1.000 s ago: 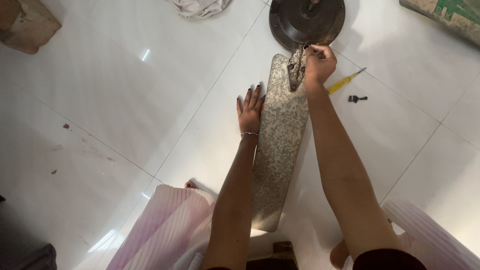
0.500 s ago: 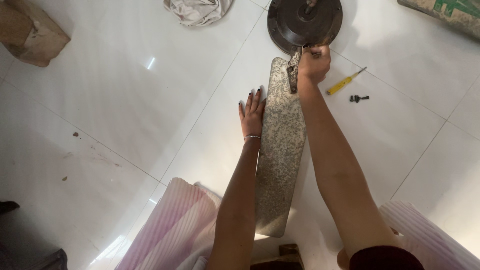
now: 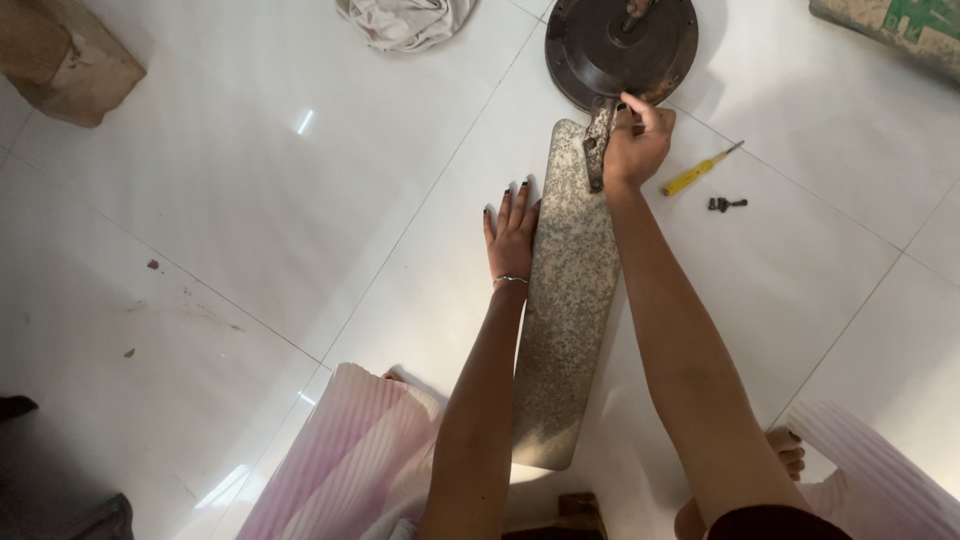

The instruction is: The person wipes a fan blade with a cloth, then attaches it to the fan motor hub using screws and a screwdriver. They repeat the process for a second fan blade, securing both to the hub.

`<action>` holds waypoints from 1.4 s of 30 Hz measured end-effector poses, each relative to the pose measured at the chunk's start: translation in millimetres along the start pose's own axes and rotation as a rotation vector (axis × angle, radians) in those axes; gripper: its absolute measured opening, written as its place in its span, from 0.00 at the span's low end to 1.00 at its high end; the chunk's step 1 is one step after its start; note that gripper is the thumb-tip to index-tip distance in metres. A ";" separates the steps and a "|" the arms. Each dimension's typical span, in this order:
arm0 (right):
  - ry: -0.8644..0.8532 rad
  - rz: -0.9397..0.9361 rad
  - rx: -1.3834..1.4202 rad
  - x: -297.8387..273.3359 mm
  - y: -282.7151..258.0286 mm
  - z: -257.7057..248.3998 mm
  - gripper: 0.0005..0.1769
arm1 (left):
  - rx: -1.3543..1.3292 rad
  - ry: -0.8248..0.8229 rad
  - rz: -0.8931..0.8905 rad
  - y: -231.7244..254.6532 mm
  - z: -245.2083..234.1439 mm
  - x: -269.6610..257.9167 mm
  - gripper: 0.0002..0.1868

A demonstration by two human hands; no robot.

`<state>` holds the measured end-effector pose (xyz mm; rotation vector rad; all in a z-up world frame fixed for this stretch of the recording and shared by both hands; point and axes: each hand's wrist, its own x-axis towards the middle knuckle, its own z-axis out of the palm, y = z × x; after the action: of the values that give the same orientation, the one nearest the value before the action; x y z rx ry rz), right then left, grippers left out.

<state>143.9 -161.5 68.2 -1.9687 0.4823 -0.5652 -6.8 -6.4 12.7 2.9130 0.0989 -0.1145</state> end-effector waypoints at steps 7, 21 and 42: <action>-0.039 0.076 -0.080 11.0 -1.7 -1.9 0.07 | 0.018 0.011 0.010 -0.5 -0.5 2.3 0.23; 0.066 0.192 -0.043 1.8 -1.8 11.5 0.14 | -1.257 -0.064 -0.385 -58.1 -59.6 27.7 0.15; -0.636 -0.081 0.216 -54.8 -63.1 83.1 0.49 | -0.227 0.127 -0.367 12.1 -43.4 -53.7 0.37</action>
<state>153.1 -44.7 81.8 -1.8371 -0.0555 -0.0169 -56.2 -11.4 62.1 2.6415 0.6251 0.0223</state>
